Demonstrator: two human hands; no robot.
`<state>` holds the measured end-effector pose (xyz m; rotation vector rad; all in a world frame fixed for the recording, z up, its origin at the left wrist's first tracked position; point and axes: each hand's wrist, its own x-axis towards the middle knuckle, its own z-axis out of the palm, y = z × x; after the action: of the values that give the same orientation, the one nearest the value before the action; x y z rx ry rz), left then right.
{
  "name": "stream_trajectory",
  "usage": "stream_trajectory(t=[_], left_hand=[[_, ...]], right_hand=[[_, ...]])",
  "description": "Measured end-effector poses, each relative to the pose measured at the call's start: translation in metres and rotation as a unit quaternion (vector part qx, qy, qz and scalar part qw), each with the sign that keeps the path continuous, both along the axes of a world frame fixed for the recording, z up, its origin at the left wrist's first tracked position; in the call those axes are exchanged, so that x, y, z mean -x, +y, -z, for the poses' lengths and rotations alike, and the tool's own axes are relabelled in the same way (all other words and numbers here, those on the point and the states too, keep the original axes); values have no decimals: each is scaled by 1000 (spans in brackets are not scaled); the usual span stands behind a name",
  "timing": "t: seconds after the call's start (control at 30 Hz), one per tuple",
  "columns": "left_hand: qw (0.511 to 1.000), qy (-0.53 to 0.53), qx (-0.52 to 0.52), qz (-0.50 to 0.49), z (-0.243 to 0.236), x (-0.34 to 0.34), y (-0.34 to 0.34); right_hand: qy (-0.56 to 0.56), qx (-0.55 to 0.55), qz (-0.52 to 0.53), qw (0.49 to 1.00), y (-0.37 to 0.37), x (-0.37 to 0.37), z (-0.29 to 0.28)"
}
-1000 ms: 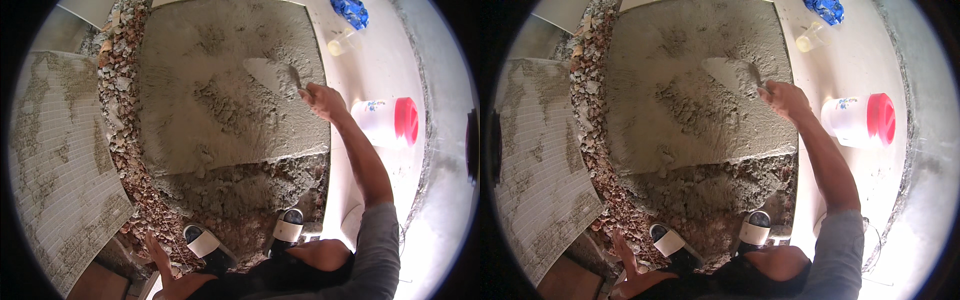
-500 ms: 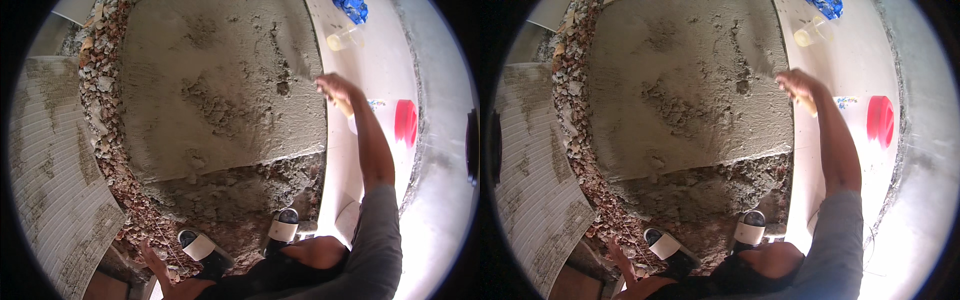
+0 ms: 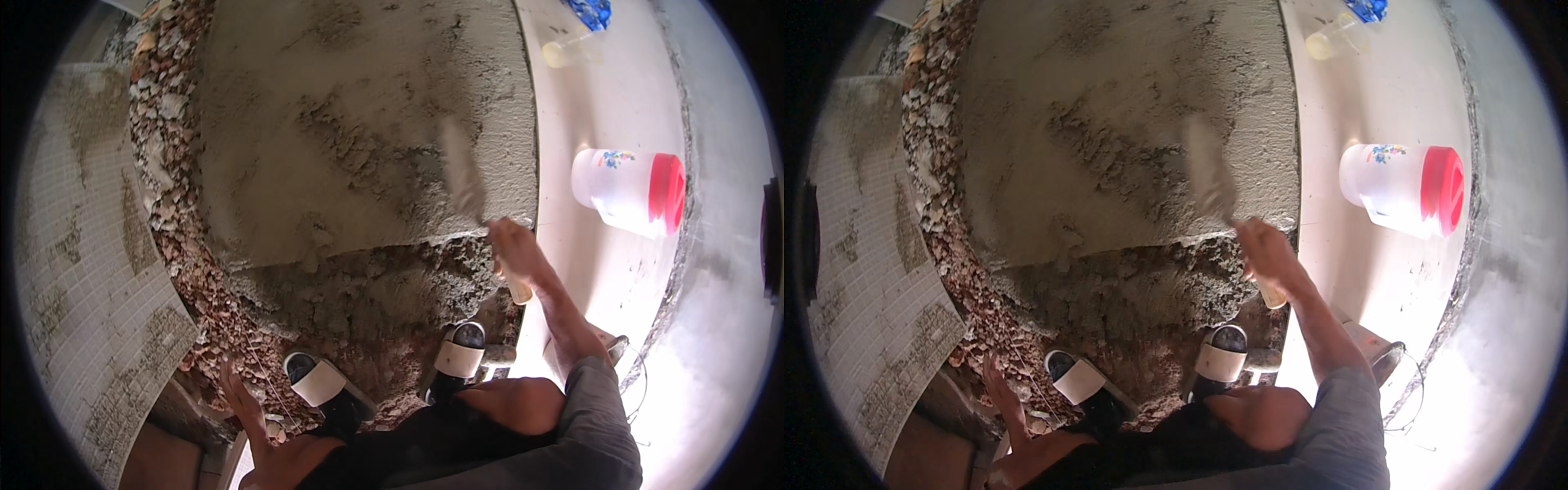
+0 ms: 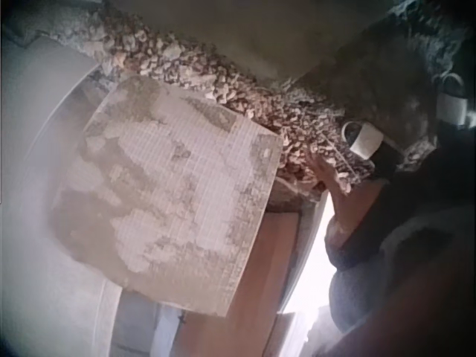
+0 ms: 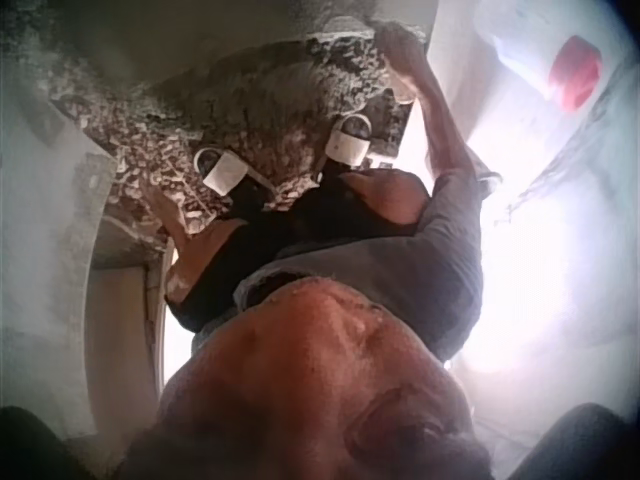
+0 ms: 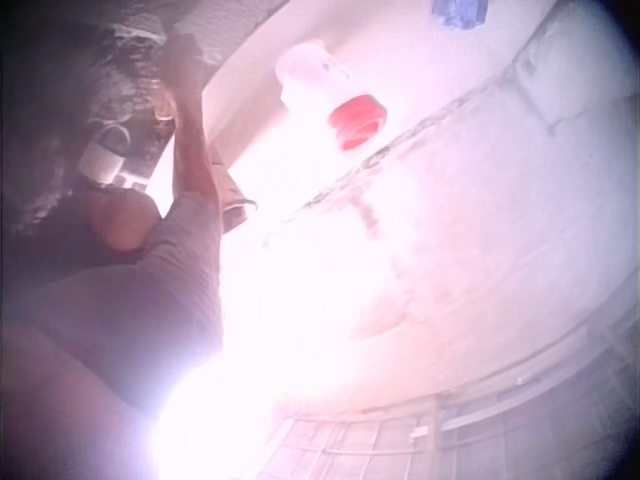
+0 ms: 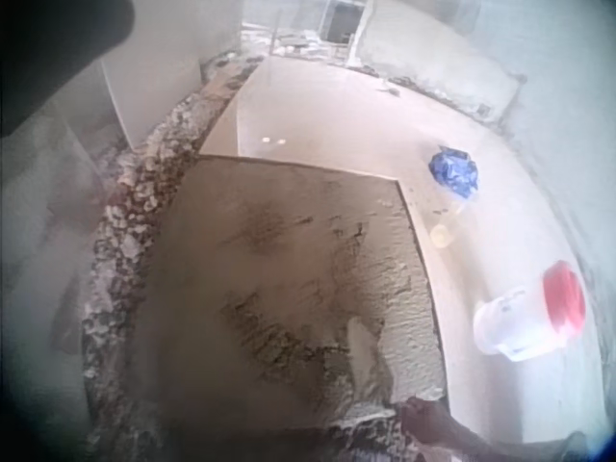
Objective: The person spreads cement on the floor using a trowel, places a large ceramic tile onto the cement, and taps it with a rubber mallet to level it. The person then removes the tile, spreads more cement, and repeats the process.
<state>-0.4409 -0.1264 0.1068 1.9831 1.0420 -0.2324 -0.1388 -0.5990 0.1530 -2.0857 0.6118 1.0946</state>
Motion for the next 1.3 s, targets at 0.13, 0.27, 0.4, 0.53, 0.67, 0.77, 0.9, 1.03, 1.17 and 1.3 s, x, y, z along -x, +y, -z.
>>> stream_trajectory(t=[0.13, 0.27, 0.4, 0.53, 0.67, 0.77, 0.9, 1.03, 1.17, 1.3], left_hand=[[999, -5, 18, -36, 4, 16, 4], [1000, -27, 13, -7, 11, 16, 4], [998, -57, 13, 7, 17, 7, 0], [995, -85, 25, 49, 22, -2, -10], [983, -140, 34, 112, 29, -20, -46], [962, -187, 20, 198, 35, -45, -80], [909, -310, 15, 279, 48, -80, -128], [877, -325, 76, 346, 55, -96, -166], [853, -259, 104, 441, 61, -98, -182], [841, -257, 131, 457, 70, -96, -190]], right_hand=[[-245, 114, -329, 905, 38, -1, 42], [-297, -23, -367, 882, 131, 3, 74], [-173, 49, -357, 917, 147, -16, 57], [-159, 167, -387, 893, 90, -10, 19], [-165, 176, -367, 898, 41, 41, -16], [-118, 156, -288, 937, 20, 98, -31], [-141, 232, -202, 941, 29, 178, -12], [-171, 262, -96, 945, 67, 229, 17], [-179, 199, -28, 963, 98, 246, 22], [-140, 182, -14, 973, 115, 245, 19]])
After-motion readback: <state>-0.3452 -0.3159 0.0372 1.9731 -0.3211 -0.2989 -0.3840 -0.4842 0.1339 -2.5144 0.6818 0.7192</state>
